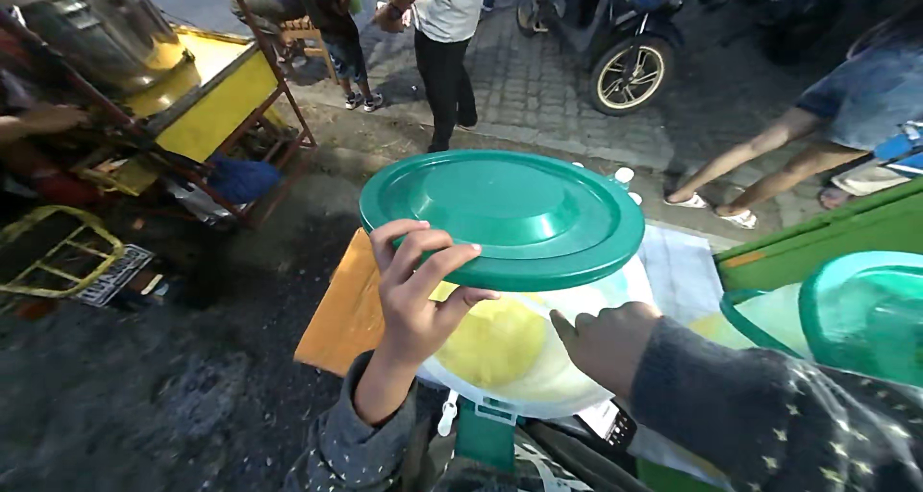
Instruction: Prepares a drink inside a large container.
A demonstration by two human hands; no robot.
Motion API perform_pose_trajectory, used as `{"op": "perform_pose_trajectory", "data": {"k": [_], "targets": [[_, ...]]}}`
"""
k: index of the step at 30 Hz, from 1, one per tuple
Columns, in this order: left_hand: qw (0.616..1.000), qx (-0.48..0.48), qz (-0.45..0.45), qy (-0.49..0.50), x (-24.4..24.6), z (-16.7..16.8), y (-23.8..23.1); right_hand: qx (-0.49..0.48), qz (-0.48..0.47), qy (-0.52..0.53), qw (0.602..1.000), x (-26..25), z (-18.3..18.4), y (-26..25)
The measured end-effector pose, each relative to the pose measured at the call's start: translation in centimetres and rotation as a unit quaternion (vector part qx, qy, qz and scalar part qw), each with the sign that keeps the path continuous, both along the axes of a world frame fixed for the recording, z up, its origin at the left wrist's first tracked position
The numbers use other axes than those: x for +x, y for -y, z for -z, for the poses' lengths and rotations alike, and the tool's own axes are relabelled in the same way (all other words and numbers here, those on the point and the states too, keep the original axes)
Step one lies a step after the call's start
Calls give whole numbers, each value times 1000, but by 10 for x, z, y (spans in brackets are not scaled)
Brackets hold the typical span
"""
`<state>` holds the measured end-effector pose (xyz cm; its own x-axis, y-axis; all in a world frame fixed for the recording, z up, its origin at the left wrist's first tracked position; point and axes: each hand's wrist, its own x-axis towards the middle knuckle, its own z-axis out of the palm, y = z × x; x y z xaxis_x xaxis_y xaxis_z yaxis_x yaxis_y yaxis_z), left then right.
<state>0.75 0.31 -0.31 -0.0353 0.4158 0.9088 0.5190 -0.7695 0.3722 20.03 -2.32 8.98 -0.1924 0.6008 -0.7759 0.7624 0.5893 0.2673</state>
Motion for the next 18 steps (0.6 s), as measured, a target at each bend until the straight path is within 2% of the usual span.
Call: {"op": "perform_pose_trajectory", "data": {"k": [4,8,12,15,16,18], "targets": [[1000,-4,3,2,0,0,1,47,3,-27,999,1,14,-3],[1000,-2,2,0,1,0,2,16,48,-34,998,-6,36,-25],[1000,-1,1,-1,0,0,2,-67,7,-19,998,-15,60,-45],[1000,-4,-3,-4,-1,-1,2,-86,-21,-32,996,-16,87,-53],[1000,-5,-4,-5,-1,-1,2,-90,-51,-28,994,-16,92,-55],[1000,-5,-6,-6,-2,-1,2,-104,-52,-57,992,-11,95,-63]]}}
